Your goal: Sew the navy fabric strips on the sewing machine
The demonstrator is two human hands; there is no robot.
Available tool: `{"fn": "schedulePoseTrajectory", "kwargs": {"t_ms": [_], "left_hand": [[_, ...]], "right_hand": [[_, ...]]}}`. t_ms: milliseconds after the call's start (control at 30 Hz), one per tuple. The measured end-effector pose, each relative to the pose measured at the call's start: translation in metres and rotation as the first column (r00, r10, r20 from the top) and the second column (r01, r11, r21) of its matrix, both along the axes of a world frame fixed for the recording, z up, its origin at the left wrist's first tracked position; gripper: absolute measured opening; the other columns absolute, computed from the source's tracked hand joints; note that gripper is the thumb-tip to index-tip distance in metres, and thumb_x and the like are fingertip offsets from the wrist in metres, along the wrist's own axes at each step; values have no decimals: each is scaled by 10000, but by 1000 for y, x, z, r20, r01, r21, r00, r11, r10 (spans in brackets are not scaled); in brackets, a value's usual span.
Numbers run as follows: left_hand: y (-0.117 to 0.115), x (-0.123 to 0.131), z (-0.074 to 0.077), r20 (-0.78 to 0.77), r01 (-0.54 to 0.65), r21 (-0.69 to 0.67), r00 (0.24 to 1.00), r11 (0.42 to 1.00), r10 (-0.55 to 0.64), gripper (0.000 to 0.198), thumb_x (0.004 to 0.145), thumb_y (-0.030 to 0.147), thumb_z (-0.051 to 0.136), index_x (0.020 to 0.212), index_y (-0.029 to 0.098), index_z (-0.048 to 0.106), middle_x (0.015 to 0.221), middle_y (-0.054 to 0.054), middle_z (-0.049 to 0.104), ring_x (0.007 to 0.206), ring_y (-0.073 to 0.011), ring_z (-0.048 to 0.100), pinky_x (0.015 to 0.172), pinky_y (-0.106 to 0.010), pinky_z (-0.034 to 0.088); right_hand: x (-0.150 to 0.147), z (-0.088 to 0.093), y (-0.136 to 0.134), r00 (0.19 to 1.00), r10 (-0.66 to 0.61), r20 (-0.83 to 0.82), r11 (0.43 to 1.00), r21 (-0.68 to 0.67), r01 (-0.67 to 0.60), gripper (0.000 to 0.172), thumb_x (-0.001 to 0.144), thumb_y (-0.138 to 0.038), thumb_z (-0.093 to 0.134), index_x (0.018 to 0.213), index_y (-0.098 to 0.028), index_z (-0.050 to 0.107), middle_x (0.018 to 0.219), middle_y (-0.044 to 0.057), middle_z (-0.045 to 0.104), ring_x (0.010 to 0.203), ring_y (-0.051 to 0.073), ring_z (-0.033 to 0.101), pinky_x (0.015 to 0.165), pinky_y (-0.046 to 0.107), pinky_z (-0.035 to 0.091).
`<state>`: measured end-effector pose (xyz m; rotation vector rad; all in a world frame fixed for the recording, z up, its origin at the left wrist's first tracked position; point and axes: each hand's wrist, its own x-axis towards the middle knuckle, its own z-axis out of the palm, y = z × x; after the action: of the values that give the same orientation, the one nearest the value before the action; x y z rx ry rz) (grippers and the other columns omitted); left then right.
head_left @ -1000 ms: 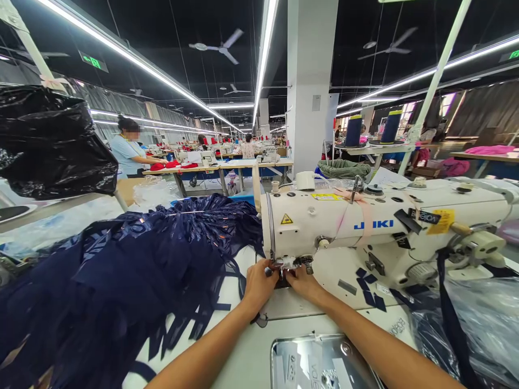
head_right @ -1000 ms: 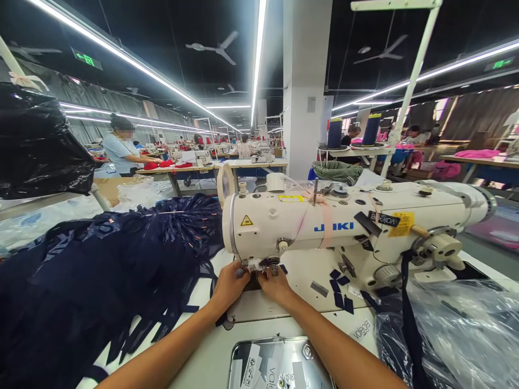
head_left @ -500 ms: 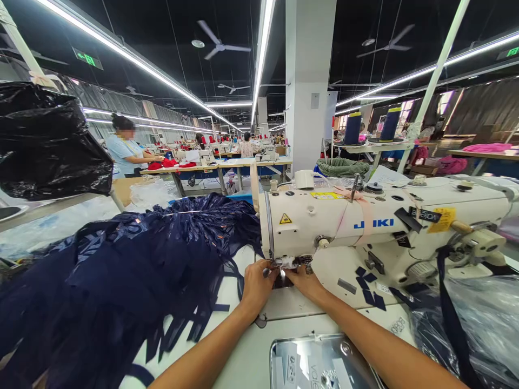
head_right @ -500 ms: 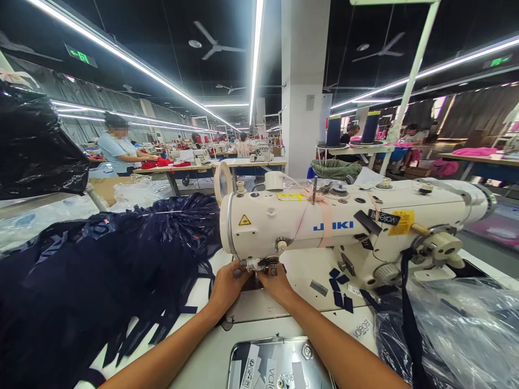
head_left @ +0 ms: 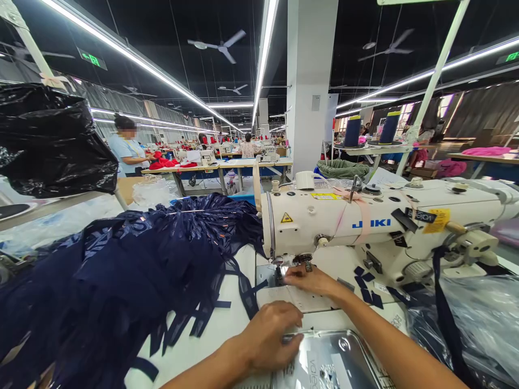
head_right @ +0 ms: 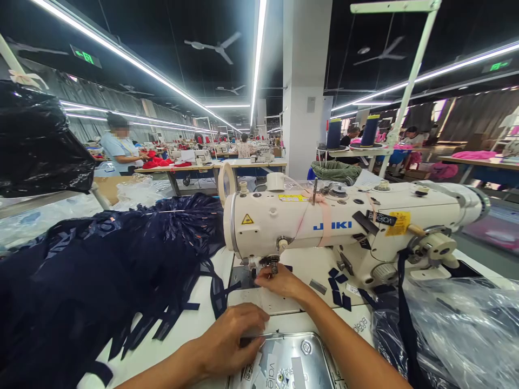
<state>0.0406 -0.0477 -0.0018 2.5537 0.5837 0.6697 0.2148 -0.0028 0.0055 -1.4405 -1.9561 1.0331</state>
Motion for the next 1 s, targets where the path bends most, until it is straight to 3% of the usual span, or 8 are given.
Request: {"fn": "schedulePoseTrajectory", "kwargs": {"t_ms": [100,233,367,433,567,733,867,1000], "left_hand": [[-4,4,2,78,-4,23,997,1000,2,69,713,145,512,745,170,568,805,-43,644,731,-165,595,719,-257,458],[19,7,5,194,-244,97,955,965,222,163,763,147,442,816,172,594,810,-44,638,679,-157,574,700,-286,456],[46,6,-1,106,-220,187,973,957,203,188,763,136,459,854,195,613,784,-21,641,677,-159,580,642,-265,459],[52,3,-5,139,-230,284,970,931,197,167,803,150,445,775,190,604,718,-21,622,668,-161,574,620,-261,448],[54,-2,-9,134,-183,525,982,831,132,254,876,161,370,721,178,570,689,-26,588,618,-156,543,592,-280,394],[48,1,-7,101,-163,647,987,745,128,310,901,148,331,690,166,557,650,-26,563,647,-165,506,621,-306,337],[39,3,-10,89,-127,613,992,780,92,283,884,118,344,700,163,554,651,-18,560,692,-165,510,731,-347,326],[35,1,-14,21,-139,525,988,840,150,273,867,120,350,693,157,557,630,-16,549,599,-141,486,680,-323,322]], "right_hand": [[-7,-4,0,996,61,66,998,26,-63,111,686,-154,519,575,-168,512,554,-53,448,562,88,404,520,207,302],[-4,4,-6,978,157,134,988,-29,-155,156,630,-108,576,506,-163,501,473,-78,396,503,74,381,482,198,274],[5,22,-14,935,219,278,975,-36,-217,123,651,-121,604,549,-169,556,509,-77,461,538,75,436,506,182,301],[12,30,-18,911,158,381,983,23,-180,114,668,-141,613,568,-176,572,543,-73,498,563,75,464,534,173,316],[41,39,-27,847,-110,520,986,161,29,87,724,-158,564,647,-177,599,665,-23,586,645,110,514,576,199,323],[75,29,-41,694,-383,609,924,269,273,159,788,-134,443,777,-154,601,855,80,606,806,195,554,625,256,318],[81,11,-50,634,-426,645,904,264,338,94,761,-169,492,793,-154,579,930,93,569,796,203,560,622,266,317],[86,3,-51,679,-414,606,909,240,341,24,712,-150,527,715,-173,533,850,53,554,746,175,544,619,257,318]]}}
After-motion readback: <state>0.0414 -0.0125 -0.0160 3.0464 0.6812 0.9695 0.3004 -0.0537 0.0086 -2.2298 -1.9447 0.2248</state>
